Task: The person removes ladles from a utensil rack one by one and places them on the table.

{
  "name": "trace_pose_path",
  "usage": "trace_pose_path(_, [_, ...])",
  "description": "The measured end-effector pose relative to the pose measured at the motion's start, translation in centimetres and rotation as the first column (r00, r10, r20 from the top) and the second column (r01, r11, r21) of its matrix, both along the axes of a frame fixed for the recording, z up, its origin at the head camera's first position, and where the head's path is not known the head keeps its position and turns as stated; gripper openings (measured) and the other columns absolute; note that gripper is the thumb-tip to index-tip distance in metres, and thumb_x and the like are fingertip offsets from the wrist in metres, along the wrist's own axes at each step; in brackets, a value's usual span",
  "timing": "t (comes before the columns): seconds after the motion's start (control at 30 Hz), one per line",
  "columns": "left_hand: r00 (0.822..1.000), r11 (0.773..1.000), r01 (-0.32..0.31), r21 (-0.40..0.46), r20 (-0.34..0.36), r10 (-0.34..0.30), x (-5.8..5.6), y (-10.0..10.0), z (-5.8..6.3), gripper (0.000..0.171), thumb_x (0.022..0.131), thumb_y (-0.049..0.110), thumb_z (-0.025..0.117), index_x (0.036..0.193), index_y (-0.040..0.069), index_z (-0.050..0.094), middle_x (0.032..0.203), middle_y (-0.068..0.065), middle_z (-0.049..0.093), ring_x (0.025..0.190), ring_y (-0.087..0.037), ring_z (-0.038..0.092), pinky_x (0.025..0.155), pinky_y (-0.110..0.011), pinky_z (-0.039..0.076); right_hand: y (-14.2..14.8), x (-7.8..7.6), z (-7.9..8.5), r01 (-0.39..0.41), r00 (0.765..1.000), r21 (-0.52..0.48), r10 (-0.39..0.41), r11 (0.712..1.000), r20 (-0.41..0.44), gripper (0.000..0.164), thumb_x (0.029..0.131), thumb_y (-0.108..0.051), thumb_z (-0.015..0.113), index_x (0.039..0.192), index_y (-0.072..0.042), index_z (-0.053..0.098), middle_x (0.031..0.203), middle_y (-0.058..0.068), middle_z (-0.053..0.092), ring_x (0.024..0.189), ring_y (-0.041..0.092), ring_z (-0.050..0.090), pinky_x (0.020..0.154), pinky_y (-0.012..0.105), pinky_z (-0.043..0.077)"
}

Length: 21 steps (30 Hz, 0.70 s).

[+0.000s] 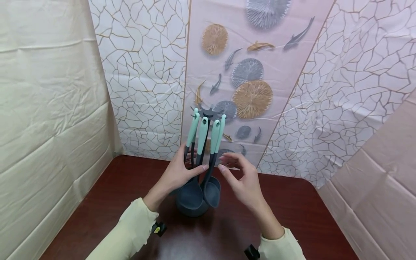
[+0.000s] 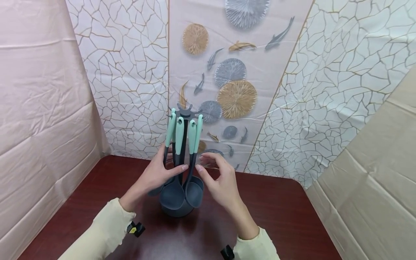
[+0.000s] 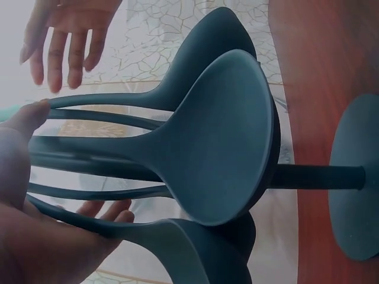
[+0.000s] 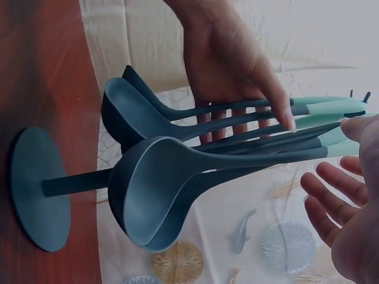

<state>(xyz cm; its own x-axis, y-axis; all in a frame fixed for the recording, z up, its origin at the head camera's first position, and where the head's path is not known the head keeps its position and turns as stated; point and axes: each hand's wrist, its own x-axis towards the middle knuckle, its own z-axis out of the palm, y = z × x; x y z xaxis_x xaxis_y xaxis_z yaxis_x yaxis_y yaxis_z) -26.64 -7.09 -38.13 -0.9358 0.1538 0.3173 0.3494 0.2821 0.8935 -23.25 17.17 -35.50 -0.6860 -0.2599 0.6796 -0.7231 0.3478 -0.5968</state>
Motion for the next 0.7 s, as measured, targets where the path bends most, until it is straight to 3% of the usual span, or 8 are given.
trace_pose_path(0.2, [1.000, 1.000, 0.017, 0.020, 0.000, -0.017, -0.3, 0.0, -0.4, 0.090, 0.090, 0.046, 0.086, 0.160, 0.025, 0.033, 0.143, -0.011, 0.056, 0.133, -0.037, 0.059, 0.108, -0.061, 0.047, -0.2, -0.1, 0.5, -0.012, 1.000, -0.011, 0.011, 1.000, -0.024, 0.037, 0.100, -0.009, 0.075, 0.135, -0.017, 0.065, 0.124, 0.007, 0.073, 0.108, 0.020, 0.071, 0.089, 0.029, 0.060])
trace_pose_path(0.4, [0.999, 0.999, 0.045, 0.026, -0.002, -0.045, -0.4, -0.2, -0.4, 0.080, 0.092, 0.041, 0.085, 0.157, 0.027, 0.042, 0.137, -0.006, 0.060, 0.125, -0.031, 0.063, 0.105, -0.057, 0.051, -0.2, -0.1, 1.1, 0.007, 0.998, 0.000, -0.007, 1.000, -0.056, 0.037, 0.100, -0.009, 0.075, 0.135, -0.016, 0.066, 0.123, 0.005, 0.073, 0.106, 0.020, 0.070, 0.088, 0.028, 0.060])
trace_pose_path(0.7, [0.995, 0.994, 0.078, 0.075, -0.070, -0.073, -1.0, 0.0, -1.3, 0.069, 0.095, 0.034, 0.082, 0.152, 0.020, 0.046, 0.129, -0.008, 0.061, 0.118, -0.028, 0.065, 0.102, -0.054, 0.053, -0.7, -0.7, 1.5, 0.019, 0.995, -0.007, -0.020, 1.000, -0.097, 0.038, 0.097, -0.005, 0.077, 0.133, -0.011, 0.067, 0.120, 0.007, 0.073, 0.103, 0.023, 0.071, 0.091, 0.045, 0.060])
